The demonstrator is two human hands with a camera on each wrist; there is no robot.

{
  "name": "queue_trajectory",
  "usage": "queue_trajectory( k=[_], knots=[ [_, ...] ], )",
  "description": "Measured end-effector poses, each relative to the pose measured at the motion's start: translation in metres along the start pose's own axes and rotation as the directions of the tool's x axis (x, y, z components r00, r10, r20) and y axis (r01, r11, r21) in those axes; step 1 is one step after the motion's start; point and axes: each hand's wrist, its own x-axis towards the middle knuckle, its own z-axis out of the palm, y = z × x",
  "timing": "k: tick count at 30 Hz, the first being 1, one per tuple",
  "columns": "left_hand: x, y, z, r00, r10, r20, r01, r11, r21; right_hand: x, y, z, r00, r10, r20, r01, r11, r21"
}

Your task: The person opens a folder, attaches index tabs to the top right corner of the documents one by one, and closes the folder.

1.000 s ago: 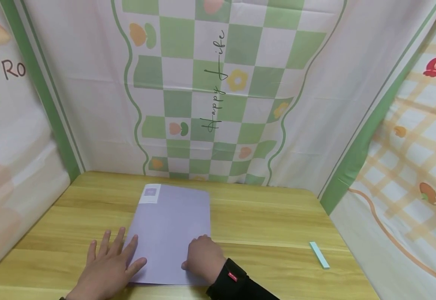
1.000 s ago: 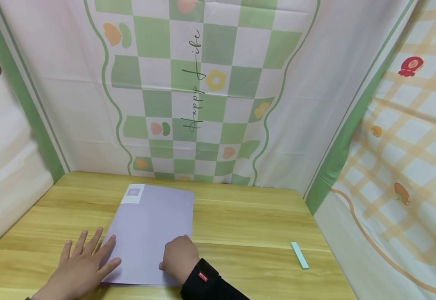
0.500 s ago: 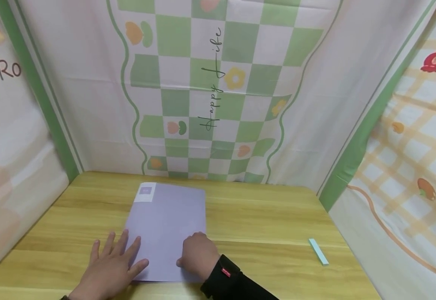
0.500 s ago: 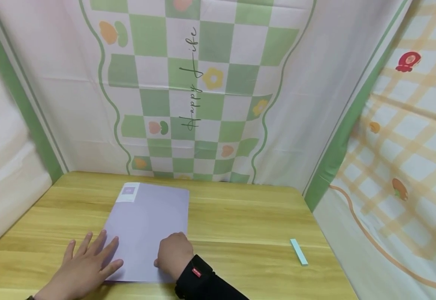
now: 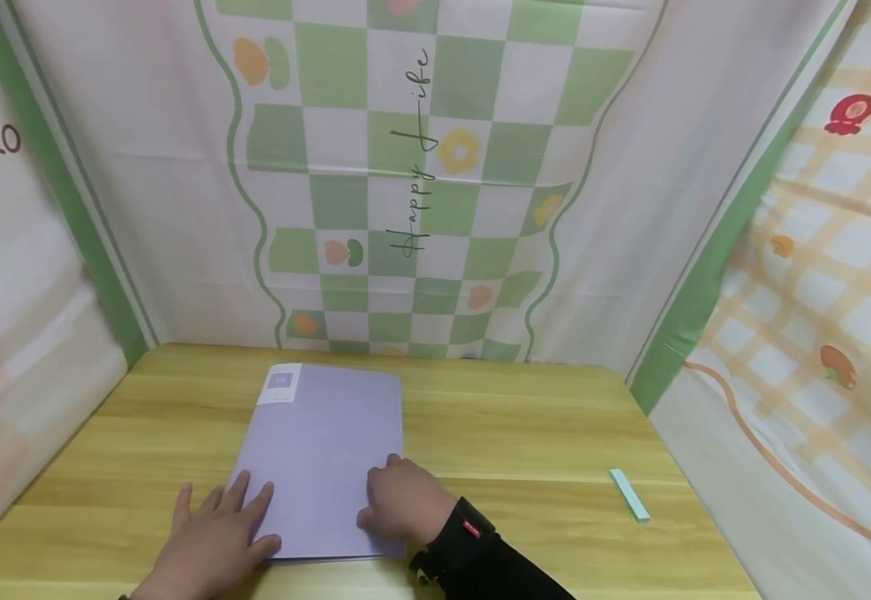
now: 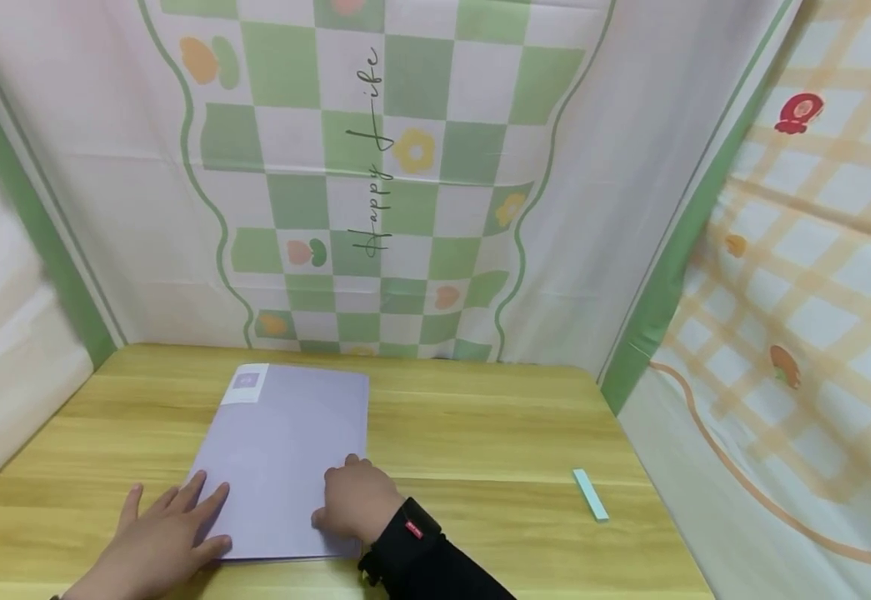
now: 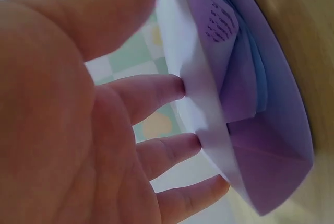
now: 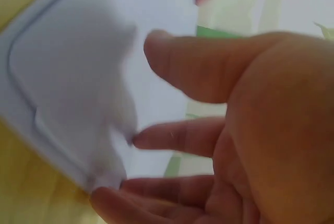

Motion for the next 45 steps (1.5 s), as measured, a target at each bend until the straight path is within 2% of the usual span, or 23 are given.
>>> queue_trajectory(
  k=[6,12,16,20,22,25,28,32,35,40,45],
  knots=[
    [0.002,-0.001,-0.003,1.0,-0.01,0.025,0.01,1.0,0.001,-0.012,0.023,-0.007,0.996,-0.081,0.037,0.08,0.996,0.028],
    [0.005,0.002,-0.005,0.997,-0.024,0.075,0.026,0.999,-0.021,-0.04,0.054,-0.017,0.998,-0.062,0.028,0.059,0.993,0.103],
    [0.006,0.002,-0.003,0.993,-0.031,0.118,0.036,0.999,-0.041,-0.061,0.087,-0.016,0.996,-0.074,-0.054,0.081,0.988,0.13],
    [0.007,0.001,0.0,0.991,-0.016,0.13,0.025,0.998,-0.065,-0.084,0.127,-0.015,0.985,-0.074,-0.154,0.092,0.989,0.112],
    [0.007,0.001,0.001,0.991,-0.012,0.133,0.022,0.997,-0.076,-0.097,0.146,-0.015,0.979,-0.042,-0.201,0.062,0.994,0.094],
    [0.009,0.0,0.0,0.991,-0.006,0.137,0.017,0.997,-0.081,-0.118,0.175,-0.013,0.964,0.047,-0.263,-0.03,0.997,0.07],
    [0.01,0.001,-0.002,0.989,-0.006,0.145,0.018,0.996,-0.083,-0.139,0.202,-0.012,0.946,0.142,-0.291,-0.134,0.99,0.049],
    [0.012,0.002,-0.004,0.989,-0.006,0.147,0.017,0.997,-0.074,-0.162,0.232,-0.011,0.927,0.268,-0.262,-0.268,0.963,0.034],
    [0.012,0.003,-0.006,0.989,-0.009,0.145,0.019,0.998,-0.067,-0.174,0.247,-0.01,0.916,0.346,-0.205,-0.348,0.937,0.028],
    [0.013,0.003,-0.005,0.99,-0.007,0.139,0.015,0.998,-0.057,-0.182,0.259,-0.005,0.909,0.396,-0.133,-0.393,0.918,0.05],
    [0.014,0.002,-0.002,0.992,-0.011,0.126,0.019,0.998,-0.06,-0.184,0.263,0.001,0.902,0.412,-0.133,-0.402,0.911,0.092]
  ],
)
